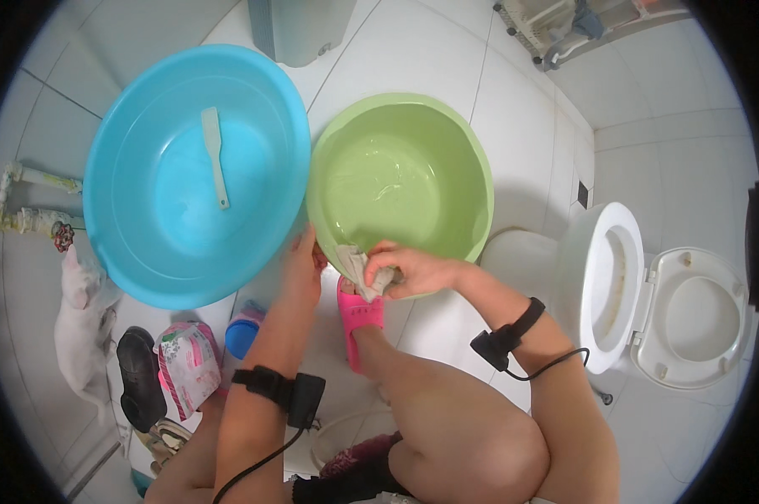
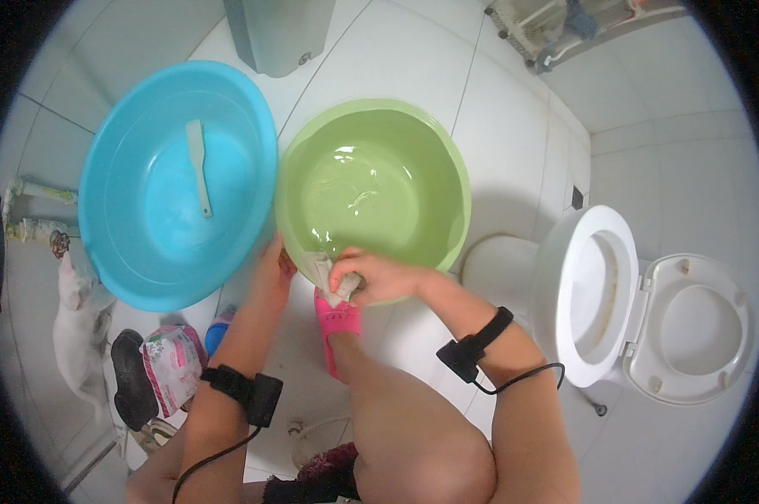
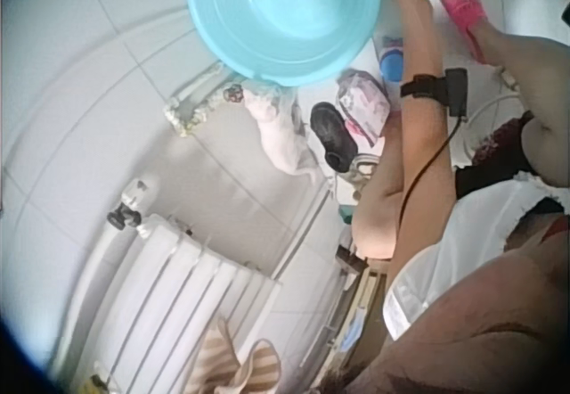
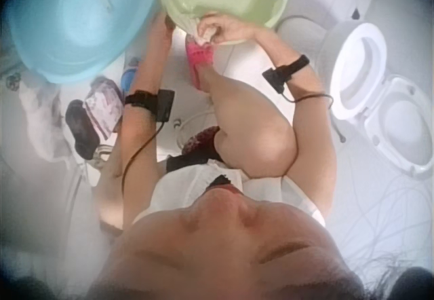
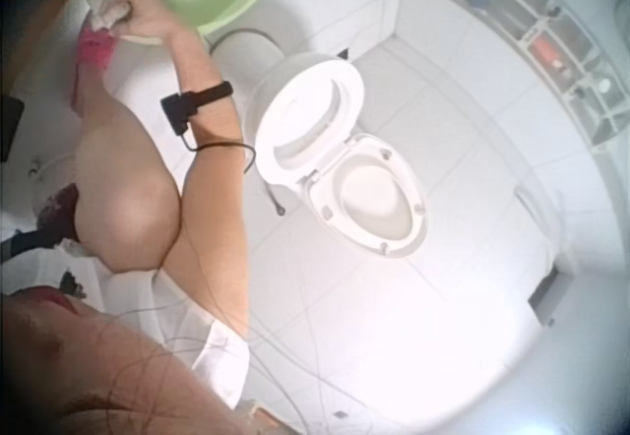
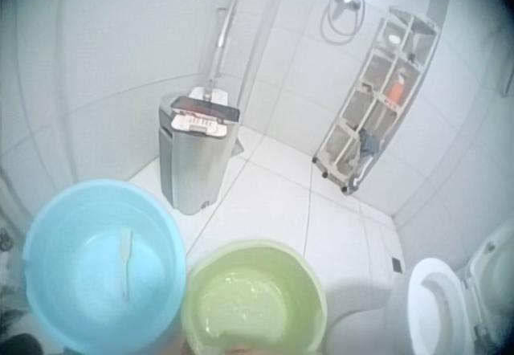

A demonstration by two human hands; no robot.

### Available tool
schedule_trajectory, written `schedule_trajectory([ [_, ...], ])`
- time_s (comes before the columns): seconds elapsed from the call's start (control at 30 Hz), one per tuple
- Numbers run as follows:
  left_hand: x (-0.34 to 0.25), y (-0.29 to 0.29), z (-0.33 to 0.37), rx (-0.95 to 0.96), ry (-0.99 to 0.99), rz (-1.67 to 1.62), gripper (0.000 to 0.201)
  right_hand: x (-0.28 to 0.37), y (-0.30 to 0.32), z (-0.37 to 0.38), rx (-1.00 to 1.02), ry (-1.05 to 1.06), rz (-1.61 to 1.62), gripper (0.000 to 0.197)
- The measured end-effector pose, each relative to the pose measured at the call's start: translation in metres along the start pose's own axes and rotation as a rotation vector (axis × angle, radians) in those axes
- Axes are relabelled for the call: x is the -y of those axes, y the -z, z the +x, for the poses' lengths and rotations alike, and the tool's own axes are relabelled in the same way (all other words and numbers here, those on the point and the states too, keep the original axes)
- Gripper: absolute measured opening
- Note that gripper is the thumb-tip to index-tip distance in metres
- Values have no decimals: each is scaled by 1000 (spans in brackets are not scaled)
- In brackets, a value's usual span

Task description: Washing and scrubbing a pair of shoes in a basin in a bathroom.

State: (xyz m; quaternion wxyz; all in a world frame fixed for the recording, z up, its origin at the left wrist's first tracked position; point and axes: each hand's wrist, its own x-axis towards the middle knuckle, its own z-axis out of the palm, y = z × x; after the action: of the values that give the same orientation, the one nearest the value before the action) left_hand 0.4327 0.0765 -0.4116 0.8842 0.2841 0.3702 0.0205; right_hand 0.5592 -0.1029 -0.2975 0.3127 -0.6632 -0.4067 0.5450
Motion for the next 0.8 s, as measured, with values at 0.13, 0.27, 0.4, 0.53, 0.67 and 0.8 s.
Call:
schedule_trajectory([
  [0.13,-22,-52,-24,-105,10,-109,30,8,-4,6,-56,39,-150,42],
  [0.27,21,-22,-54,-154,89,-92,31,24,-13,39,-242,46,-111,39],
  [0.4,30,-33,-87,-19,273,-151,30,23,-10,69,-335,94,-77,41],
  [0.53,33,-30,-82,-24,106,-81,31,14,-15,54,-256,115,28,38],
  [0.67,23,-15,-65,-61,100,-143,30,3,-18,20,-117,35,-4,23],
  [0.8,-2,-11,-40,-40,135,122,32,-20,5,-12,137,-205,-155,18],
])
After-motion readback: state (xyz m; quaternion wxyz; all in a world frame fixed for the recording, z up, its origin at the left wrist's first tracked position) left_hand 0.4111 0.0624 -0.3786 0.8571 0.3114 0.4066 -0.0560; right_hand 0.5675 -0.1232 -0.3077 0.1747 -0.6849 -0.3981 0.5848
